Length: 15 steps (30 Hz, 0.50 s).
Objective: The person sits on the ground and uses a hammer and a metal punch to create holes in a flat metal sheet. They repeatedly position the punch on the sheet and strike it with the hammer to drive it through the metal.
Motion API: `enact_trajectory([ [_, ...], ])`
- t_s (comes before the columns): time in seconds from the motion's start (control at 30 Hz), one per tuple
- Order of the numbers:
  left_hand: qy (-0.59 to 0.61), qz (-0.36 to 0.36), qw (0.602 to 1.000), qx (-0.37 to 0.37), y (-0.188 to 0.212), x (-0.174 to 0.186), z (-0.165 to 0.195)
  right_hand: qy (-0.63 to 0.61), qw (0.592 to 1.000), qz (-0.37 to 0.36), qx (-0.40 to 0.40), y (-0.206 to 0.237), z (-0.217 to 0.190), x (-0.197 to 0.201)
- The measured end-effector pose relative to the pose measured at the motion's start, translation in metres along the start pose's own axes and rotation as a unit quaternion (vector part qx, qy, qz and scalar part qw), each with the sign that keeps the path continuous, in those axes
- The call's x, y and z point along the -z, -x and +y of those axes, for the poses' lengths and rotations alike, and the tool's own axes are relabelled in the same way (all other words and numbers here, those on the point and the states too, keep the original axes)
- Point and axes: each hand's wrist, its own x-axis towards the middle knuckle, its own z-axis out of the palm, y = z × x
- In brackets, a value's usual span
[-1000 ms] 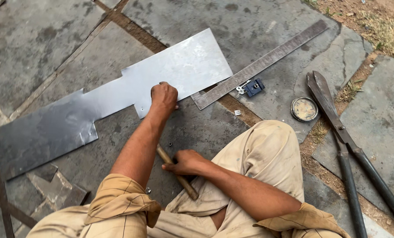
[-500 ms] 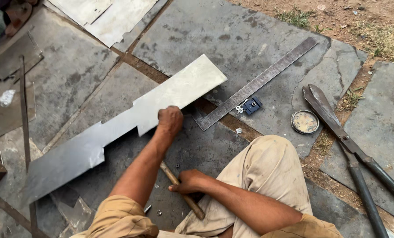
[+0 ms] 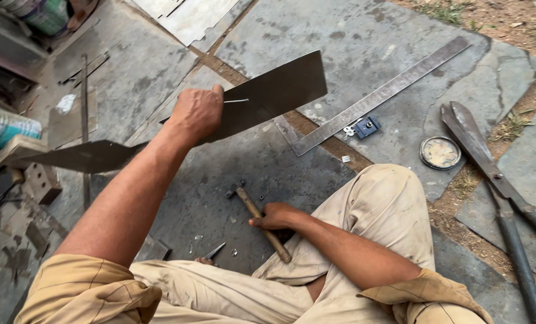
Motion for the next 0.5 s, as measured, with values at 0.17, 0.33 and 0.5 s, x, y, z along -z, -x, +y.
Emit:
enact_trajectory([
  [0.17, -0.041, -0.067, 0.995, 0.066, 0.003, -0.014, 0.011, 0.042, 0.998, 0.036, 0.004, -0.001, 0.001, -0.001],
  [0.33, -0.090, -0.003, 0.989, 0.115, 0.007, -0.076, 0.060, -0.235, 0.930, 0.282, 0.009, -0.008, -0.002, 0.034],
  [0.5, -0.045, 0.005, 0.995, 0.091, 0.032, -0.131, 0.141, -0.637, 0.718, 0.186, 0.210, -0.020, 0.012, 0.088],
])
